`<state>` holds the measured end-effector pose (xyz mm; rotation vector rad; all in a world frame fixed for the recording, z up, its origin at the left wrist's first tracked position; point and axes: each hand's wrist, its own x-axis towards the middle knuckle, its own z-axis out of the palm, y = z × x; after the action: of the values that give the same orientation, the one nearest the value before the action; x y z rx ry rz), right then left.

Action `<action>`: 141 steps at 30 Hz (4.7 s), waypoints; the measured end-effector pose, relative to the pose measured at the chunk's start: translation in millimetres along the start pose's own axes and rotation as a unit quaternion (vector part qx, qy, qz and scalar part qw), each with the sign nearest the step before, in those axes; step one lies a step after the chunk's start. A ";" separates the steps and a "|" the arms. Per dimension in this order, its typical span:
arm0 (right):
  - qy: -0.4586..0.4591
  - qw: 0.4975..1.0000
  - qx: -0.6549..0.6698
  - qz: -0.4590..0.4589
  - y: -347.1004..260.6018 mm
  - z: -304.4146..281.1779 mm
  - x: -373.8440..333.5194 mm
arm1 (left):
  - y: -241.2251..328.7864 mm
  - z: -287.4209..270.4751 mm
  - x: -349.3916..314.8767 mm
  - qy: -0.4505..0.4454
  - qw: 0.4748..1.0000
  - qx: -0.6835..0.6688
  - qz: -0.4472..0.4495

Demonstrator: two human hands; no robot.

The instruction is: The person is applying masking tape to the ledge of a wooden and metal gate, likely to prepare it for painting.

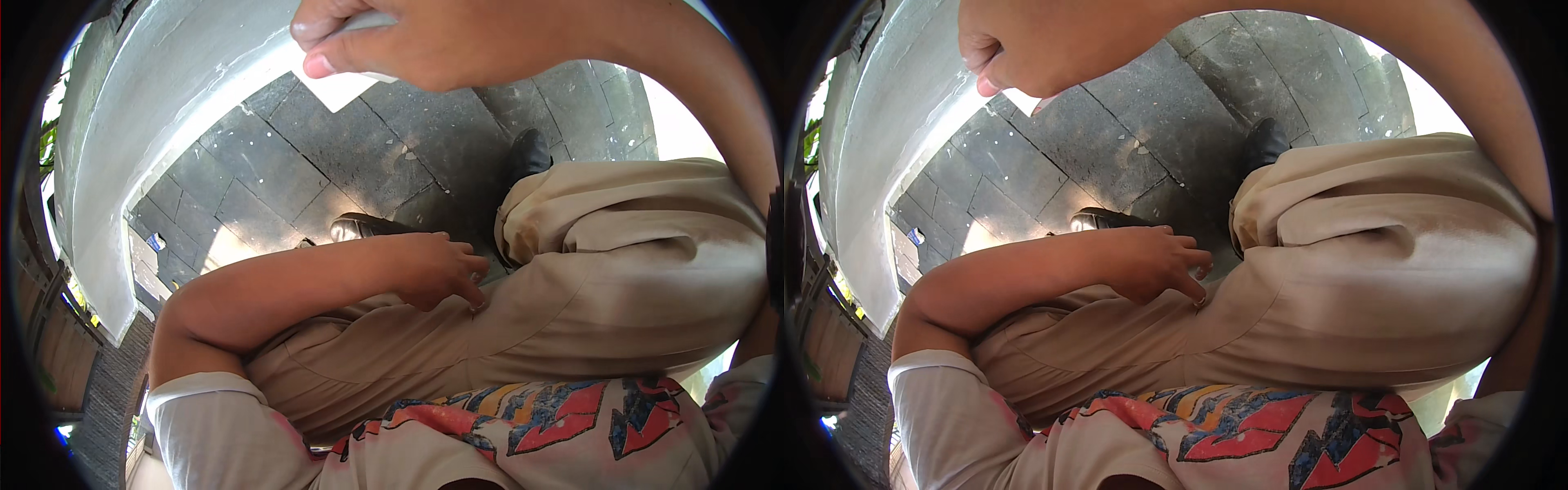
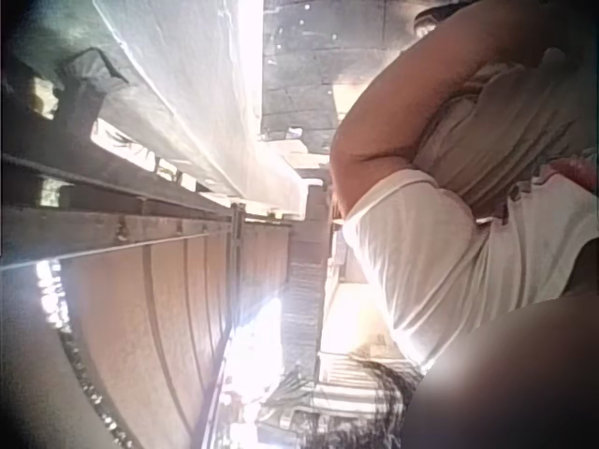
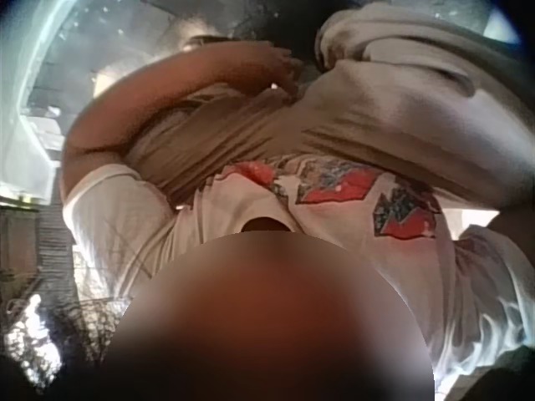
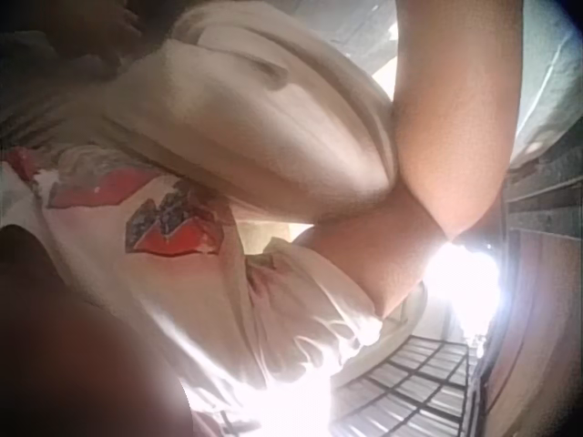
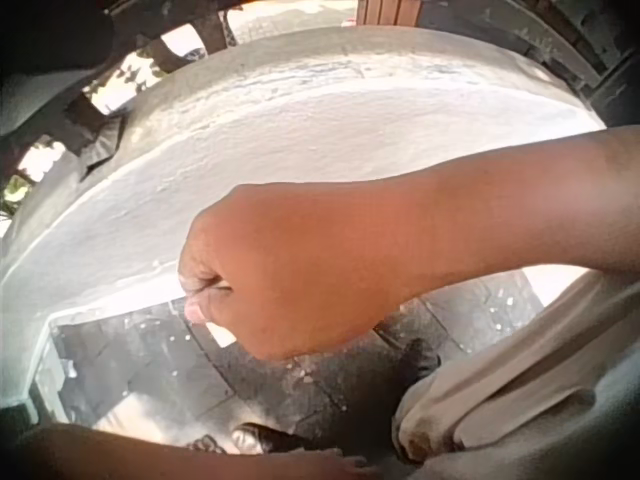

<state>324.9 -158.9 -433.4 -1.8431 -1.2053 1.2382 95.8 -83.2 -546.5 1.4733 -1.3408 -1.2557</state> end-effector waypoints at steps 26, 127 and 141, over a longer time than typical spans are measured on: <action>-0.012 0.987 0.055 -0.151 25.4 -6.5 7.7 | 39.8 -89.9 -148.2 0.541 0.818 0.005 -0.197; 0.441 0.809 -0.329 -0.209 -3.3 -28.0 99.0 | 14.5 -145.3 -251.8 0.763 0.493 0.342 -0.242; 0.377 0.886 -0.247 -0.110 -12.0 -40.7 94.2 | 18.8 -154.7 -259.8 0.754 0.528 0.274 -0.280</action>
<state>372.5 -67.7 -443.0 -2.1487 -1.2636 0.0158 251.9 158.3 -451.1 2.4603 0.1007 0.5623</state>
